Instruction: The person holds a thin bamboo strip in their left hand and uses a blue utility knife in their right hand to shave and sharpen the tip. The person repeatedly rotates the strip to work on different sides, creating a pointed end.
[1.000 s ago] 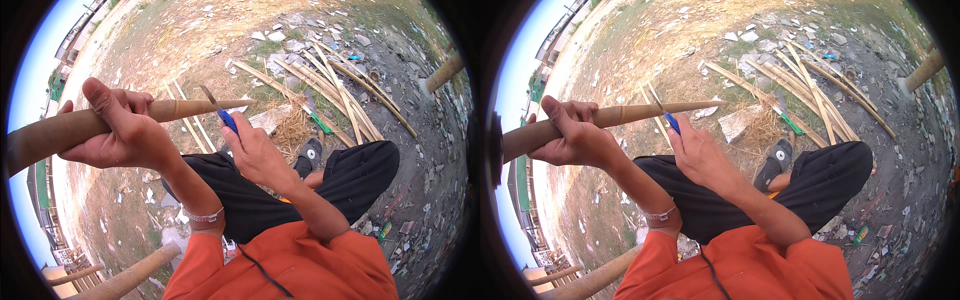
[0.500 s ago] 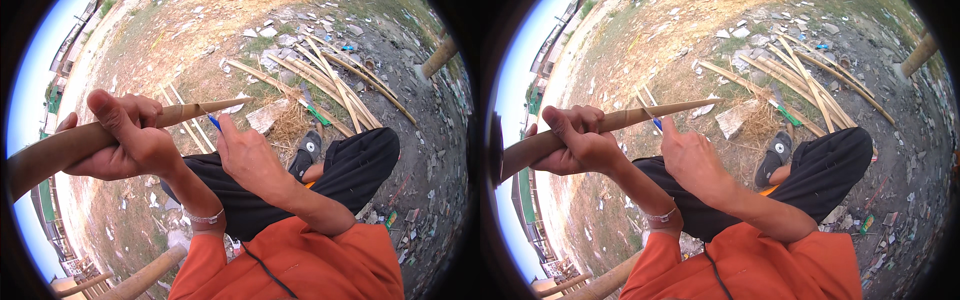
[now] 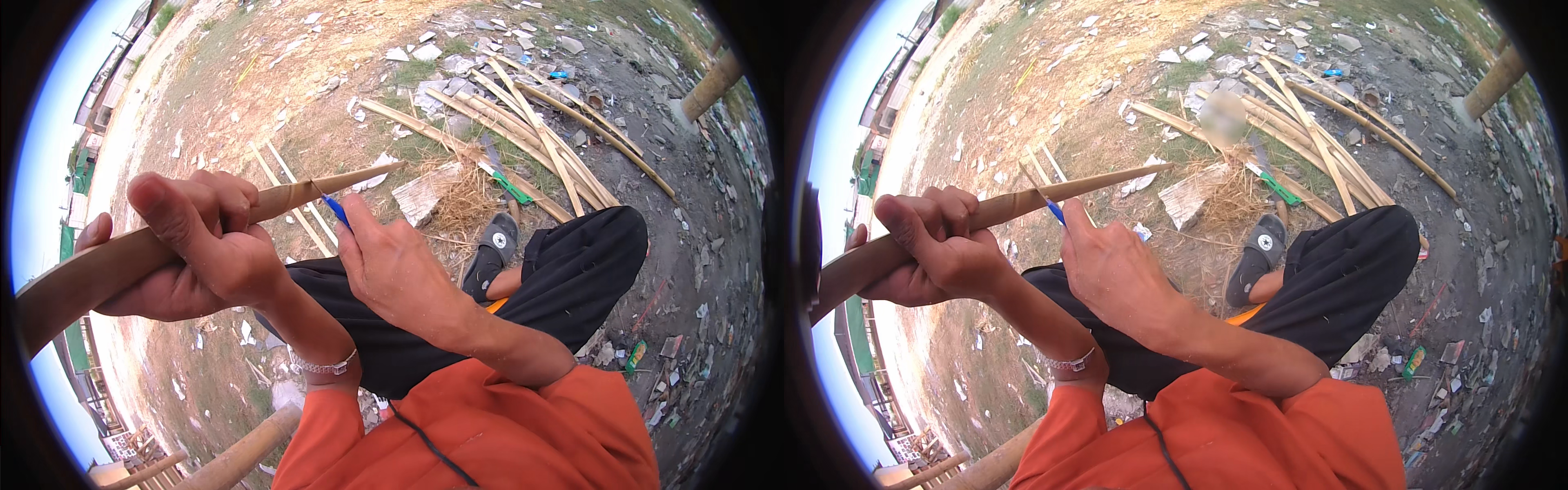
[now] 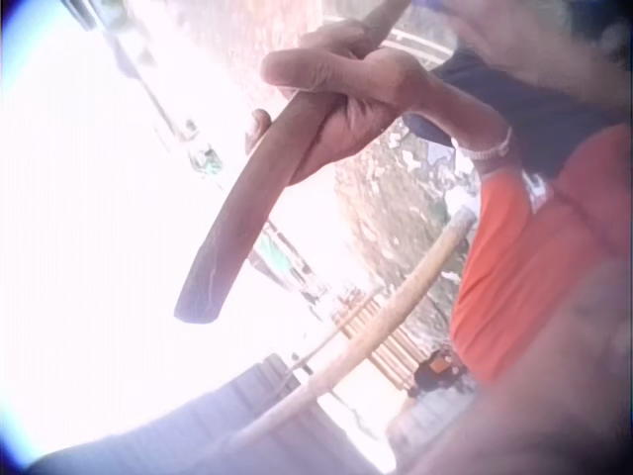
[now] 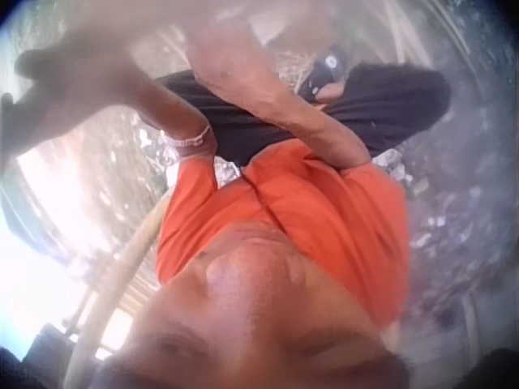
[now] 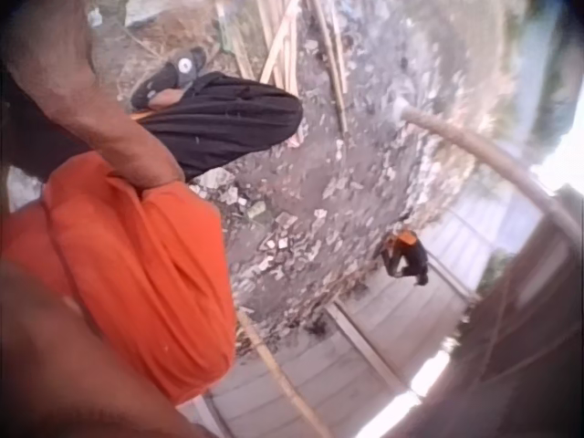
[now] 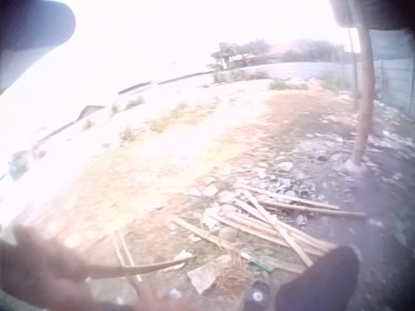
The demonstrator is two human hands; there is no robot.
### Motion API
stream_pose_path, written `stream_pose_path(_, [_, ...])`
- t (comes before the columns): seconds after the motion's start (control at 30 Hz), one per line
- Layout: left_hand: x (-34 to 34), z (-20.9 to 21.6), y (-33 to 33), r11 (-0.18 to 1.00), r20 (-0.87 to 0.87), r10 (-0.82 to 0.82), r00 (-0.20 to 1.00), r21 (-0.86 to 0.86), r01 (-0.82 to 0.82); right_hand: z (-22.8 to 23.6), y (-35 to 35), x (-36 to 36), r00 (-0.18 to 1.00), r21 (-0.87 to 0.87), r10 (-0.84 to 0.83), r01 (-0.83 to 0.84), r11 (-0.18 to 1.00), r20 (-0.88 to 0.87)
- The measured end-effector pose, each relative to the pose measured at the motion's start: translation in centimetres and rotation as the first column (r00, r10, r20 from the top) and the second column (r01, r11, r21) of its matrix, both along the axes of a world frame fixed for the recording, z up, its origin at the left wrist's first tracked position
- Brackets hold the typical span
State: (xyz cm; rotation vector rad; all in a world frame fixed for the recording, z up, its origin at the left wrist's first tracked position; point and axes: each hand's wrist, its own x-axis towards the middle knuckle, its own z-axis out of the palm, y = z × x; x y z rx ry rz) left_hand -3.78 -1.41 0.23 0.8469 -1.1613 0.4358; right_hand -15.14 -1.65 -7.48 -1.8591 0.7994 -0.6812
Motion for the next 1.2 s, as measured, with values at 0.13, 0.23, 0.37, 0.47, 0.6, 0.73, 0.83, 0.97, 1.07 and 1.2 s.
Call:
stream_pose_path(0.13, [-0.1, 0.2, -0.6, 0.992, -0.041, -0.111, 0.993, -0.058, 0.109, -2.2, -0.8, -0.1, 0.998, -0.026, -0.03, 0.029, 0.999, -0.049])
stream_pose_path(0.23, [-0.3, 0.0, -0.6, 0.995, -0.02, -0.099, 0.995, -0.037, 0.098, -0.6, -0.9, -0.5, 0.999, 0.011, -0.006, 0.006, 1.0, -0.045])
stream_pose_path(0.37, [-0.3, -0.2, -0.4, 0.994, 0.022, -0.111, 0.994, -0.009, 0.111, -1.1, -0.9, -0.3, 0.998, -0.036, -0.049, 0.048, 0.998, -0.037])
stream_pose_path(0.47, [-0.4, 0.2, -0.6, 0.987, 0.013, -0.162, 0.987, -0.014, 0.162, -2.0, -1.3, -0.5, 0.998, -0.041, -0.061, 0.061, 0.997, -0.012])
stream_pose_path(0.6, [-0.9, -0.1, -0.4, 0.995, 0.029, -0.101, 0.994, -0.003, 0.101, 0.9, 0.0, -0.8, 1.0, -0.019, -0.02, 0.02, 1.0, 0.004])
stream_pose_path(0.73, [-0.1, 0.2, -0.5, 0.99, 0.044, -0.143, 0.989, 0.007, 0.143, -3.4, -0.8, -0.7, 0.994, -0.079, -0.068, 0.061, 0.995, -0.089])
stream_pose_path(0.83, [-0.4, 0.2, -0.7, 0.99, 0.045, -0.143, 0.989, -0.003, 0.143, -3.1, -1.0, -0.8, 0.997, -0.055, -0.026, 0.022, 0.998, -0.077])
stream_pose_path(0.97, [-0.2, -0.1, -0.5, 0.988, 0.074, -0.151, 0.986, 0.021, 0.15, -1.3, -0.2, -0.6, 0.999, -0.03, -0.054, 0.055, 0.998, 0.005])
stream_pose_path(1.07, [0.4, 0.2, -0.3, 0.99, 0.07, -0.143, 0.987, 0.018, 0.142, -4.2, -1.2, -0.1, 0.997, -0.057, -0.066, 0.063, 0.996, -0.042])
stream_pose_path(1.2, [0.6, -0.1, -0.3, 0.991, 0.05, -0.132, 0.99, 0.006, 0.132, -3.1, -0.9, 0.4, 0.997, -0.016, -0.04, 0.039, 0.999, -0.061])
